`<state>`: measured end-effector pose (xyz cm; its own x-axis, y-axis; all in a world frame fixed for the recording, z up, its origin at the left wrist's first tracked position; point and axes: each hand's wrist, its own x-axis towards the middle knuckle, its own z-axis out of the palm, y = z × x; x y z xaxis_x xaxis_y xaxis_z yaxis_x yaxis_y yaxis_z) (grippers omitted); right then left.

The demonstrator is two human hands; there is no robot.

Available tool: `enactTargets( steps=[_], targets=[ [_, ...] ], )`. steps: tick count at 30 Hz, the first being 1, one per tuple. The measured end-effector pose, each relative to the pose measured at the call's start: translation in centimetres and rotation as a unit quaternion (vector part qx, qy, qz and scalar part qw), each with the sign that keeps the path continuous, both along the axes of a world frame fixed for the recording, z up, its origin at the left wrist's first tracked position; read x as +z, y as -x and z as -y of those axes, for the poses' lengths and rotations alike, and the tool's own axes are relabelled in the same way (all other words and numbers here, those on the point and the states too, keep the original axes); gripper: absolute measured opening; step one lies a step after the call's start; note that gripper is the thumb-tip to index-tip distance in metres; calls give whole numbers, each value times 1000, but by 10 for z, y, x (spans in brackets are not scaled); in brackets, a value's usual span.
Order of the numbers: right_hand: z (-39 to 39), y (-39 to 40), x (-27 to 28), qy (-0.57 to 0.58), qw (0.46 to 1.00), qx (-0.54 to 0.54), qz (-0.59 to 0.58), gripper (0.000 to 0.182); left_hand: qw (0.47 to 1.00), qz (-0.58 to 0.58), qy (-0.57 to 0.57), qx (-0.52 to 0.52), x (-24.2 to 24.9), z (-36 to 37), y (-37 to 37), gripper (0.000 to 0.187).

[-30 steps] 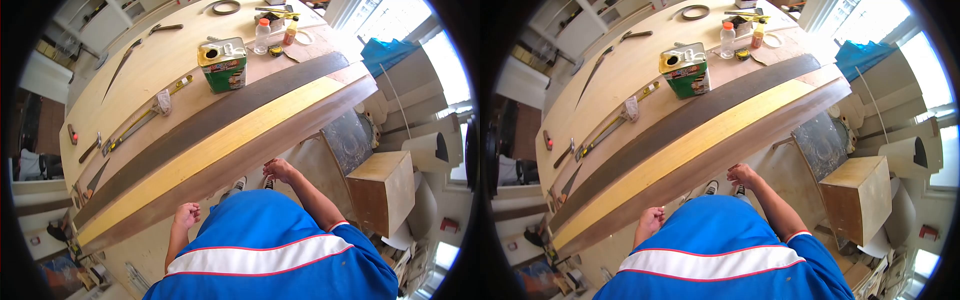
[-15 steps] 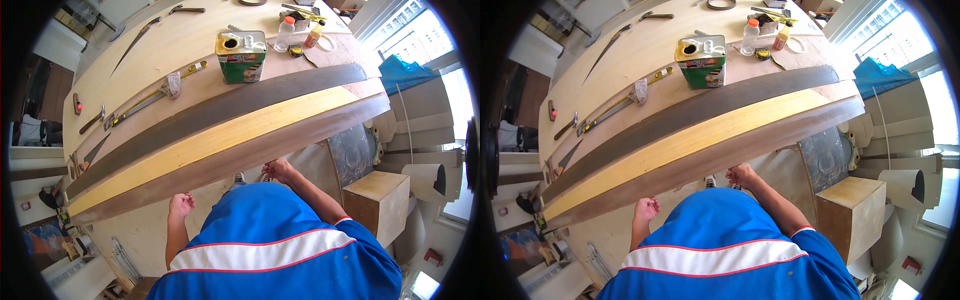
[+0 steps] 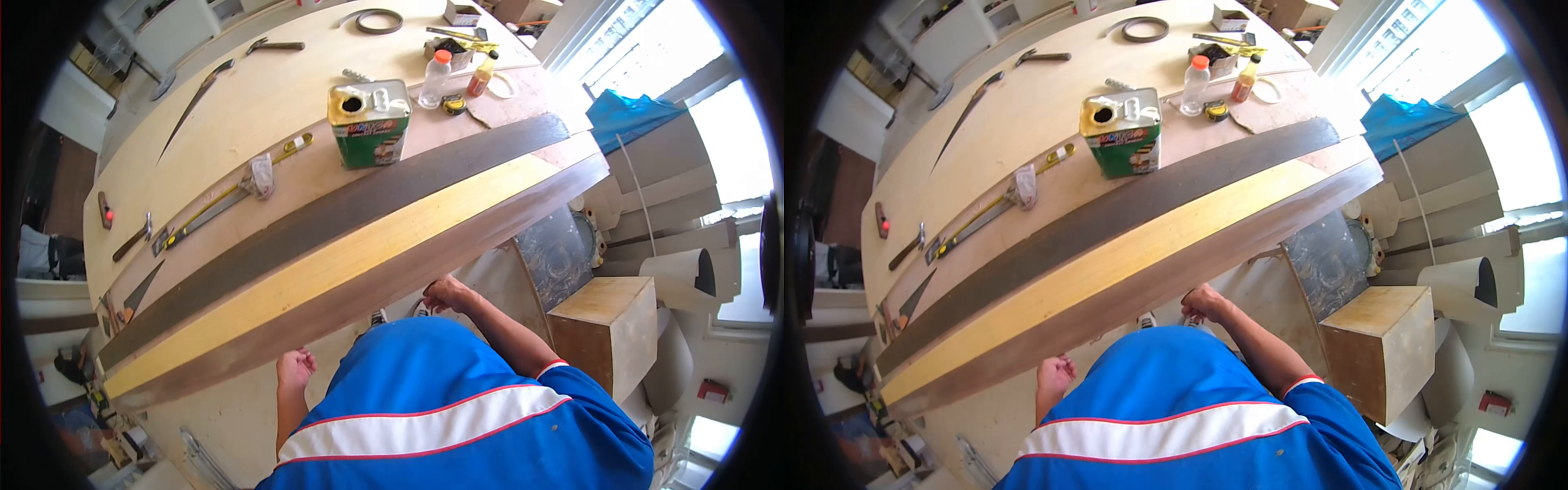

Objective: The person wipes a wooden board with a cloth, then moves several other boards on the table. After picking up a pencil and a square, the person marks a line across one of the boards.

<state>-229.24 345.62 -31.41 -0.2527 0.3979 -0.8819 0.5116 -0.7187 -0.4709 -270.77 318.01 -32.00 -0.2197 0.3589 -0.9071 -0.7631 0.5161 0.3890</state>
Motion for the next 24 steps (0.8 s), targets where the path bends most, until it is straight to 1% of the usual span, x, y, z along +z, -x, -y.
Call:
enactTargets(
  steps=[2, 3, 4, 6, 8, 10, 11, 12, 13, 14, 15, 16, 17, 18, 19, 20, 21, 23, 24],
  targets=[
    [-8, -7, 28, -7, 996, 91, -4, 19, 999, -30, 18, 19, 4, 0, -9, 21],
    [-14, -10, 48, -9, 990, 139, -4, 21, 999, -44, 32, 7, 4, 0, -9, 22],
    [-22, -16, 65, 22, 984, 175, 10, 27, 997, -58, 45, -5, 3, -1, -7, 22],
    [-36, -35, 93, 7, 990, 142, -16, 29, 994, -78, 65, -26, 6, -1, -6, 22],
    [-58, -65, 96, -4, 994, 110, -24, 33, 992, -95, 75, -39, 14, -4, -8, 21],
    [-100, -98, 108, -41, 995, 83, -28, 34, 986, -144, 73, -47, 30, -9, -20, 23],
    [-129, -118, 103, -71, 995, 75, 0, 31, 981, -171, 74, -50, 34, -12, -27, 24],
    [-163, -129, 117, -124, 989, 79, 30, 27, 972, -213, 90, -43, 33, -14, -36, 13],
    [-199, -141, 124, -169, 983, 22, 62, 25, 973, -176, 121, -87, 22, -6, -39, 8],
    [-240, -155, 126, -230, 970, -9, 78, 25, 970, -139, 148, -131, -6, 15, -33, 3],
    [-290, -180, 115, -293, 955, -12, 52, 24, 964, -103, 173, -174, -36, 41, -29, 3],
    [-344, -199, 100, -351, 934, -55, 45, 23, 899, -135, 167, -381, -30, 57, -49, 6],
    [-393, -200, 111, -394, 912, -85, 70, 23, 753, -200, 154, -607, -23, 72, -70, 9],
    [-444, -203, 113, -436, 891, -80, 95, 31, 604, -262, 121, -743, -13, 84, -91, 13],
    [-493, -202, 111, -482, 862, -112, 107, 26, 558, -299, 120, -764, -8, 74, -120, 13],
    [-550, -207, 91, -518, 839, -108, 127, 28, 564, -317, 136, -750, -3, 54, -147, 13],
    [-594, -207, 89, -555, 809, -62, 184, 29, 567, -332, 150, -739, 2, 38, -174, 13],
    [-675, -197, 71, -599, 782, -44, 166, 30, 586, -341, 178, -713, 11, 1, -217, 12],
    [-704, -188, 72, -624, 767, -17, 145, 29, 597, -343, 189, -700, 15, -13, -238, 12]
  ],
)
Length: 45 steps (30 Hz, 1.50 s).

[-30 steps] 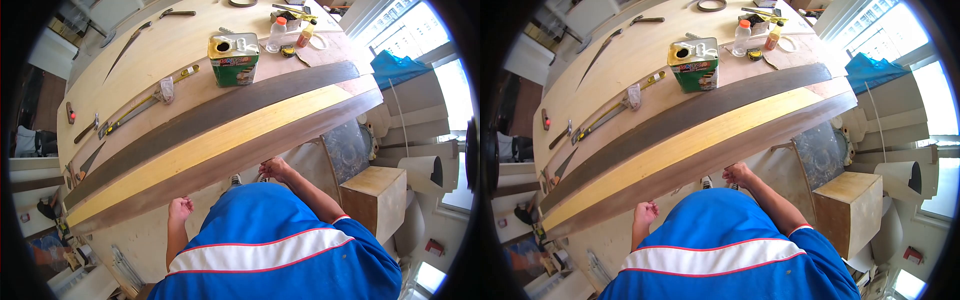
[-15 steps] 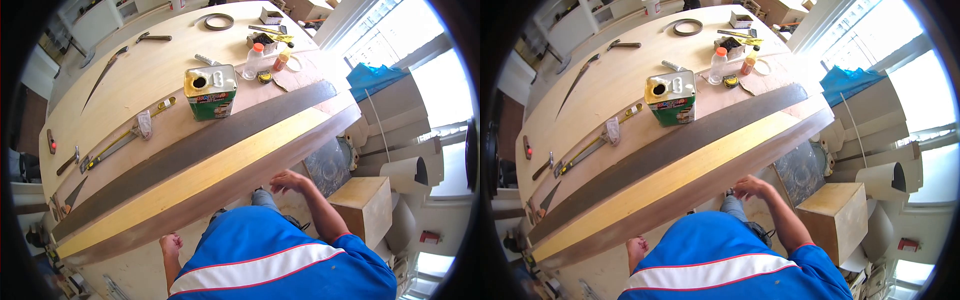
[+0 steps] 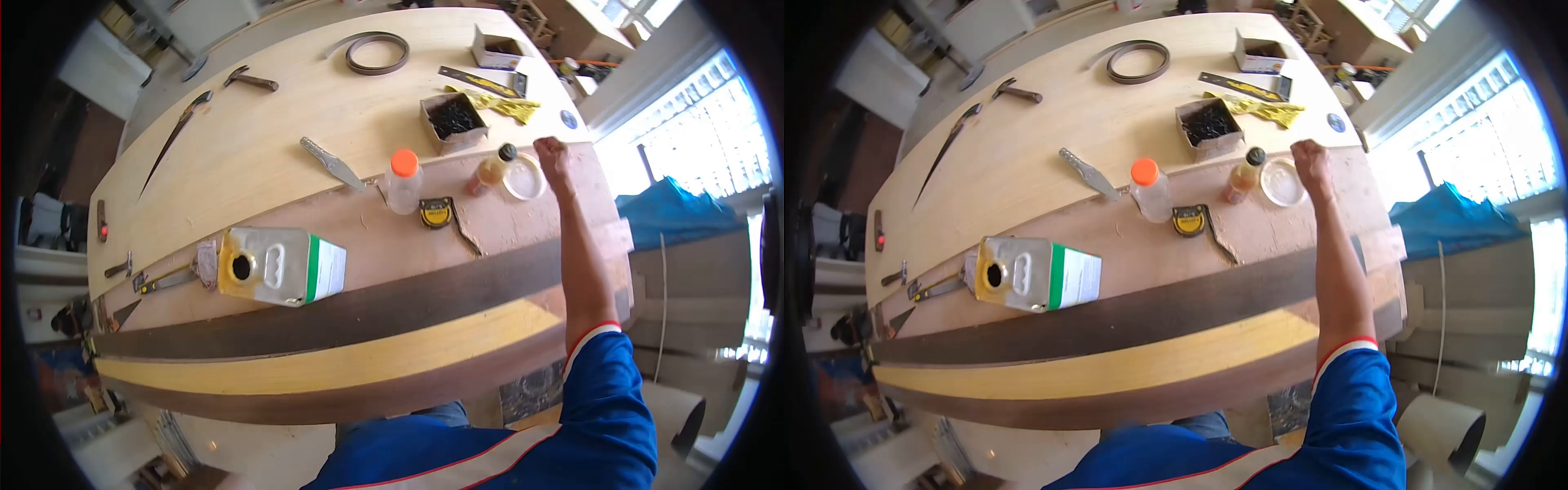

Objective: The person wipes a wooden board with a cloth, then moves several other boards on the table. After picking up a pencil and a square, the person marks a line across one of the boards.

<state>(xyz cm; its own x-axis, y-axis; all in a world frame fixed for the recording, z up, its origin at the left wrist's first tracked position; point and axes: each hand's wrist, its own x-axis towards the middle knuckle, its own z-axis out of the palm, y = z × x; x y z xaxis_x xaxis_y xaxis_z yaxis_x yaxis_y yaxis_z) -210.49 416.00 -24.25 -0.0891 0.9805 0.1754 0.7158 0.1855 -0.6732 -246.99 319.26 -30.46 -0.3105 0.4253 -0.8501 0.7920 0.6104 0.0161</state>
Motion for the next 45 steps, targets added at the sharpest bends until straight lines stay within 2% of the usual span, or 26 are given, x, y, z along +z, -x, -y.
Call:
enactTargets(
  steps=[5, 7, 9, 10, 11, 13, 17, 19, 21, 25, 26, 29, 31, 33, 34, 35, 36, 37, 38, 39, 40, 41, 43, 44, 45],
  targets=[
    [-125, 45, -19, -88, 991, 65, 79, 27, 999, -19, 9, 40, 21, -44, -74, 12],
    [-160, 61, -23, -31, 985, 78, 153, 39, 998, -24, 15, 48, 31, -54, -96, 12],
    [-195, 68, -43, -43, 972, 118, 197, 45, 998, -23, 18, 54, 43, -58, -115, 12],
    [-207, 70, -46, -8, 961, 135, 241, 50, 998, -24, 21, 54, 48, -58, -125, 12],
    [-222, 69, -62, -30, 940, 157, 302, 54, 998, -24, 23, 54, 54, -56, -134, 12],
    [-213, 78, -60, 24, 930, 130, 342, 57, 998, -20, 29, 52, 66, -51, -151, 12],
    [-199, 86, -53, -51, 916, 82, 390, 49, 998, -10, 26, 47, 80, -31, -183, 13],
    [-185, 91, -25, 17, 878, 95, 468, 46, 999, -6, 17, 42, 79, -20, -196, 13],
    [-166, 94, -4, 55, 875, 74, 475, 45, 999, -9, 1, 38, 74, -11, -206, 13],
    [-137, 68, 6, -25, 878, 42, 477, 45, 996, -16, -4, 87, 59, -14, -216, 13],
    [-121, 67, 25, -3, 872, 43, 487, 48, 993, -19, -5, 112, 59, -10, -220, 12],
    [-91, 48, 47, -26, 903, -58, 426, 51, 999, -36, -5, -1, 40, 13, -224, 12],
    [-78, 21, 63, 3, 933, -93, 347, 55, 999, -47, 4, 19, 36, 19, -226, 13],
    [-76, -24, 59, 26, 980, -109, 163, 55, 998, -62, -8, 29, 30, 31, -225, 14],
    [-79, -58, 41, -4, 998, -48, -31, 54, 997, -73, 4, 36, 23, 39, -220, 16],
    [-68, -84, 34, -34, 974, 20, -222, 53, 995, -84, 15, 45, 15, 48, -216, 18],
    [-34, -91, 56, -6, 962, -4, -272, 51, 993, -98, 25, 56, 1, 58, -210, 19],
    [6, -96, 75, 26, 946, -22, -324, 48, 982, -168, 5, 83, -18, 67, -200, 19],
    [48, -103, 90, 17, 940, -7, -341, 47, 964, -239, -12, 113, -42, 75, -185, 20],
    [95, -107, 105, 8, 934, 11, -358, 47, 848, -295, -276, 344, -21, 41, -155, 22],
    [145, -105, 116, 31, 922, 38, -385, 44, 695, -168, -300, 631, 10, 1, -124, 23],
    [197, -97, 129, 51, 909, 65, -409, 41, 607, -97, -413, 672, 52, -33, -89, 25],
    [322, -55, 157, 122, 870, 150, -454, 37, 436, 25, -608, 663, 161, -76, -32, 21],
    [387, -22, 169, 147, 839, 168, -497, 37, 368, 72, -704, 603, 231, -82, -18, 19],
    [451, 13, 176, 172, 805, 186, -537, 37, 336, 91, -780, 521, 282, -68, -8, 21]
  ],
)
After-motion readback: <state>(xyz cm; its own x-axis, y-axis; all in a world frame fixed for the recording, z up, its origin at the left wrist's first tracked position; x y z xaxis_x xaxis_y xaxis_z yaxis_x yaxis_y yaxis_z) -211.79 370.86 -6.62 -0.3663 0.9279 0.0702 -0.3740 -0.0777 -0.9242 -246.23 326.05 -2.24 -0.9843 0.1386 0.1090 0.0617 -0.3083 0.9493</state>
